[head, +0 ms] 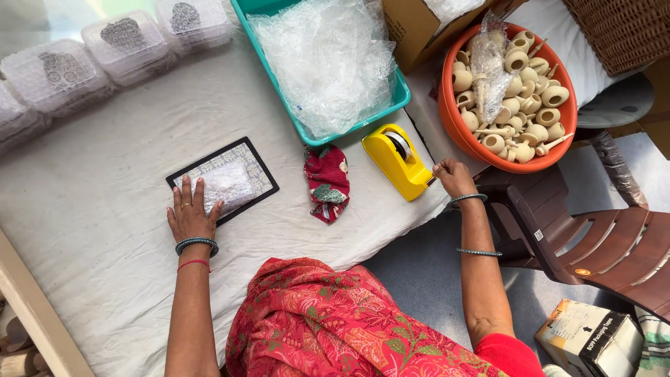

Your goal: The person wipes a clear plastic container with a cloth, places a wooden stamp inside, and closes it. They then wrap the container in bubble wrap and secure it with tape from a dispenser. The process is repeated for another container.

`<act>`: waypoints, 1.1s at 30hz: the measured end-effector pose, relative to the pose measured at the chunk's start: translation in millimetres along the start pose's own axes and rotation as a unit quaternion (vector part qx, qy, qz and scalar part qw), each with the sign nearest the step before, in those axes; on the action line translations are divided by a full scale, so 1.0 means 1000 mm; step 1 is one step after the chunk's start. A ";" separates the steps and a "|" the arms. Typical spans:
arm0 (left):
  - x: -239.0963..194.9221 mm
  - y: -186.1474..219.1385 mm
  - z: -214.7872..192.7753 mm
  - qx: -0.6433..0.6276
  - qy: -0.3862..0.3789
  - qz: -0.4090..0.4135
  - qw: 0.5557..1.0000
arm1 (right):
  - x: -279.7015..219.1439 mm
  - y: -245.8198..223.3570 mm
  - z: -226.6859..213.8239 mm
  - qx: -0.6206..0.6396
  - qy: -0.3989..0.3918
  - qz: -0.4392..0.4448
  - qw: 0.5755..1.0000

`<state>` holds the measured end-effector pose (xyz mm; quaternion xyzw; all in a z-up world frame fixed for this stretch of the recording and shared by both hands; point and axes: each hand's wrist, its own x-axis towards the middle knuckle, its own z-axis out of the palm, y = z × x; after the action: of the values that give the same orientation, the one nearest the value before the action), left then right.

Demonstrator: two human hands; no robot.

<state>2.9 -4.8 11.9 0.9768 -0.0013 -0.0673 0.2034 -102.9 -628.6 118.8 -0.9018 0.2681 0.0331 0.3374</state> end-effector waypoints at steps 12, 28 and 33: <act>0.002 -0.005 0.005 0.016 0.001 0.009 1.000 | -0.033 0.035 -0.002 0.159 -0.058 0.123 0.978; 0.001 -0.004 0.018 0.014 0.012 -0.014 1.000 | 0.006 0.083 -0.022 -0.400 -0.009 0.129 0.907; 0.004 0.005 0.013 0.026 -0.001 -0.023 0.999 | 0.008 -0.052 -0.034 -0.180 -0.002 -0.044 0.983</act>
<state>5.5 -15.1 2.0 0.9814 0.0197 -0.0730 0.1767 -73.3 -620.8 173.7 -0.9585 0.2176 0.0680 0.1710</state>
